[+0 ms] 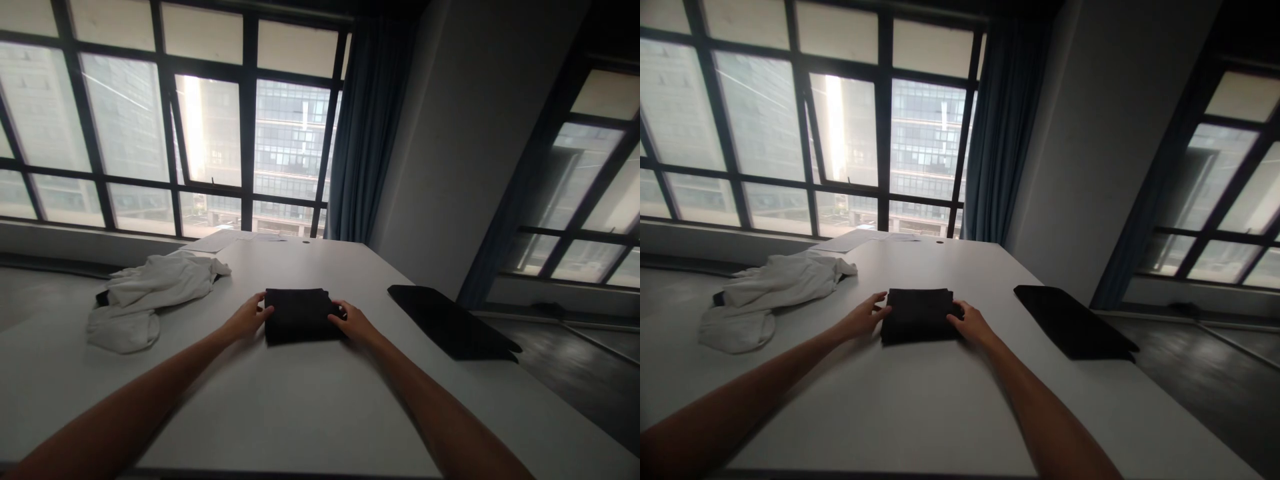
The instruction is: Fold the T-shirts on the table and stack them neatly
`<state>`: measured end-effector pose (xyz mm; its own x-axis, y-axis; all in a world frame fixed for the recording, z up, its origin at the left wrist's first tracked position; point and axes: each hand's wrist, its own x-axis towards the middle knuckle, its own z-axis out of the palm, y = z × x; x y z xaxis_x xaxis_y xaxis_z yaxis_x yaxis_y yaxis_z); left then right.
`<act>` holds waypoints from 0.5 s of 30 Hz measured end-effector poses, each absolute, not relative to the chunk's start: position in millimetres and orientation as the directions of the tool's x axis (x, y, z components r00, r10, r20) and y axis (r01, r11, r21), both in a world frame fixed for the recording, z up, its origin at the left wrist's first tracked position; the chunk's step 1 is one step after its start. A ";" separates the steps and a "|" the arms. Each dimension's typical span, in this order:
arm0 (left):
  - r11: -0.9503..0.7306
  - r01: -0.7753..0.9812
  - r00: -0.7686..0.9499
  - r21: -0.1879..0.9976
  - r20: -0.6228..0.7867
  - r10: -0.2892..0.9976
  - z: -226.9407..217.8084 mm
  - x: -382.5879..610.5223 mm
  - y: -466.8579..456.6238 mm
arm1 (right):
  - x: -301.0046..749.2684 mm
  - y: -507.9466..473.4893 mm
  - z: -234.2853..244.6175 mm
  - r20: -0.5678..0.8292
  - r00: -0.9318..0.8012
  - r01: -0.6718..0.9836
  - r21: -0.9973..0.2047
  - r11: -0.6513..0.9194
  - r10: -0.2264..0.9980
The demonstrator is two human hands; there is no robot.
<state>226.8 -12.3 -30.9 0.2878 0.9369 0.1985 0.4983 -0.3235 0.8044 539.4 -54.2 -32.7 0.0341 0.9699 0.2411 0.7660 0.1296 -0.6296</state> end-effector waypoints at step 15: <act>-0.722 0.633 0.683 0.279 0.238 0.690 -33.3 257.3 -64.6 | 541.6 -64.2 -32.1 0.004 0.076 0.704 -0.709 -0.051 0.997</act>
<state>257.3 -64.6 -33.3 0.6833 0.6904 0.2378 0.6326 -0.7223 0.2793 541.6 -64.2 -32.1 0.0765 0.9971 0.0036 0.7037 -0.0514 -0.7087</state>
